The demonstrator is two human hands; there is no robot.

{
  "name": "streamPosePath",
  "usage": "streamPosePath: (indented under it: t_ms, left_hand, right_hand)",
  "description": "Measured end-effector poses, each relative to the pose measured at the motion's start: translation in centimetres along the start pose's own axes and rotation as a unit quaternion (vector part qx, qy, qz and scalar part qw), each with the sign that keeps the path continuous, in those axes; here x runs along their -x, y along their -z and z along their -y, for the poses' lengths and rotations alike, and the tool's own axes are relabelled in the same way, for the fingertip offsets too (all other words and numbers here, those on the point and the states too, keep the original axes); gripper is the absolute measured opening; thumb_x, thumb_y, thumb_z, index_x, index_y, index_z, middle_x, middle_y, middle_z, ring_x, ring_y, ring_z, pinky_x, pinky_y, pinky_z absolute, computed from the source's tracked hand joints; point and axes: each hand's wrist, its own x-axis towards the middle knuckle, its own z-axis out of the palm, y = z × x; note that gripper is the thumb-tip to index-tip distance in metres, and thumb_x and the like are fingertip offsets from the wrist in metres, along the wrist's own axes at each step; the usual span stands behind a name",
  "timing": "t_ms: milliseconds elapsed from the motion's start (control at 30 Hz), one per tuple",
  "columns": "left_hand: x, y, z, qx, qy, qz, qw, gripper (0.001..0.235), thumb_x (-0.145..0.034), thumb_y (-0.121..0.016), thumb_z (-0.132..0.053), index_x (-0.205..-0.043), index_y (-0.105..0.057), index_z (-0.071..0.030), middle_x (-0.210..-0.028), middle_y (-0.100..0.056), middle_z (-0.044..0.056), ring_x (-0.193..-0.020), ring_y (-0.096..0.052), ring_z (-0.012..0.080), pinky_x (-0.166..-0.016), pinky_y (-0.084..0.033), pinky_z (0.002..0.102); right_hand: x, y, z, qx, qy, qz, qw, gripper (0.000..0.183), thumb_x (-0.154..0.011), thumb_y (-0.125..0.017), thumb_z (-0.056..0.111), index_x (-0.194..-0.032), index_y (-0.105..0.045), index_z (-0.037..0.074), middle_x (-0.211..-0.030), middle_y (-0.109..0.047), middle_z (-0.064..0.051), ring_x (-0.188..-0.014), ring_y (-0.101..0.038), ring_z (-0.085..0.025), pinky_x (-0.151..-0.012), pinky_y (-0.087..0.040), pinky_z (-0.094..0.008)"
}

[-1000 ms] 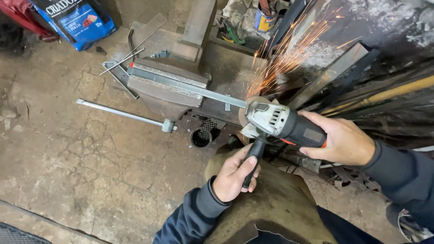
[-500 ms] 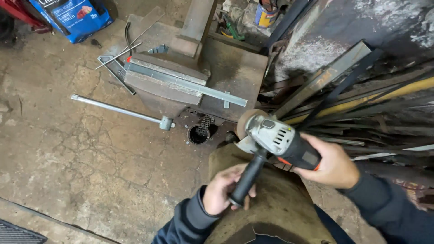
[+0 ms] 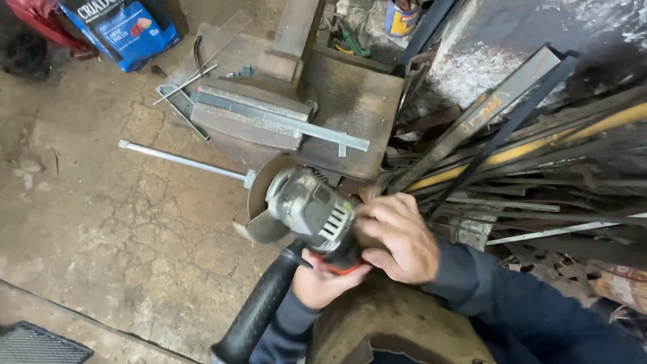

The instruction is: The person measures a metal bar with a tape measure, clamps it into a bench vise, puts on safety glasses, and cuts the metal bar using an angle grinder.

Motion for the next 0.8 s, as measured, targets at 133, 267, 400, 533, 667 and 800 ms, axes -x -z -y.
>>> streamPosePath:
  t_ms: [133, 267, 400, 533, 667, 800]
  left_hand:
    - [3.6, 0.6, 4.3, 0.021, 0.124, -0.081, 0.989, 0.035, -0.08, -0.084, -0.004, -0.111, -0.069, -0.001, -0.103, -0.075, 0.009, -0.092, -0.071, 0.0163, -0.084, -0.06, 0.032]
    - [5.7, -1.3, 4.4, 0.029, 0.132, -0.116, 0.984, 0.032, -0.08, -0.08, -0.002, -0.11, -0.068, -0.004, -0.102, -0.076, 0.008, -0.091, -0.071, 0.0164, -0.084, -0.06, 0.033]
    - [6.1, -2.5, 0.0, -0.004, 0.098, -0.116, 0.988, 0.027, -0.083, -0.078, -0.002, -0.108, -0.068, -0.005, -0.101, -0.077, 0.008, -0.091, -0.07, 0.0185, -0.084, -0.061, 0.035]
    - [3.4, -1.9, -5.1, -0.033, 0.071, -0.114, 0.99, 0.022, -0.086, -0.076, -0.001, -0.106, -0.069, -0.007, -0.099, -0.077, 0.009, -0.091, -0.069, 0.0206, -0.085, -0.063, 0.037]
    - [-3.0, 0.5, -6.2, -0.035, 0.04, -0.068, 0.996, 0.018, -0.09, -0.074, -0.001, -0.105, -0.069, -0.008, -0.098, -0.078, 0.009, -0.091, -0.068, 0.0227, -0.085, -0.064, 0.039]
    - [-1.7, 2.5, -2.8, -0.02, 0.021, -0.017, 0.999, 0.015, -0.092, -0.073, 0.0, -0.103, -0.07, -0.009, -0.097, -0.079, 0.01, -0.09, -0.068, 0.0242, -0.085, -0.065, 0.041]
  right_hand:
    - [-1.2, 0.9, 1.6, -0.027, 0.148, -0.003, 0.989, 0.034, -0.097, -0.083, 0.032, -0.117, -0.069, 0.009, -0.12, -0.067, -0.005, -0.1, -0.07, -0.025, -0.09, -0.054, -0.037]
    - [-5.4, -1.1, 4.7, -0.173, 0.249, -0.065, 0.951, 0.027, -0.101, -0.082, 0.018, -0.117, -0.064, 0.004, -0.114, -0.066, -0.016, -0.102, -0.071, -0.024, -0.091, -0.063, -0.038]
    - [-8.0, -0.9, 5.0, -0.164, 0.27, -0.007, 0.949, 0.022, -0.097, -0.071, 0.013, -0.115, -0.067, 0.002, -0.111, -0.073, -0.017, -0.107, -0.073, -0.03, -0.094, -0.062, -0.041]
    - [-8.1, -3.1, 4.9, -0.171, 0.248, -0.006, 0.953, 0.018, -0.11, -0.063, 0.013, -0.124, -0.068, 0.003, -0.098, -0.066, -0.005, -0.102, -0.067, -0.022, -0.098, -0.06, -0.04]
    - [-8.1, -0.7, 1.4, -0.14, 0.269, -0.003, 0.953, 0.014, -0.105, -0.065, 0.015, -0.116, -0.071, 0.008, -0.091, -0.066, 0.0, -0.087, -0.067, -0.018, -0.081, -0.053, -0.036]
    - [-2.8, 2.3, -3.4, -0.116, 0.287, 0.065, 0.948, 0.01, -0.102, -0.07, 0.015, -0.11, -0.074, 0.012, -0.088, -0.066, 0.002, -0.073, -0.065, -0.016, -0.065, -0.047, -0.033]
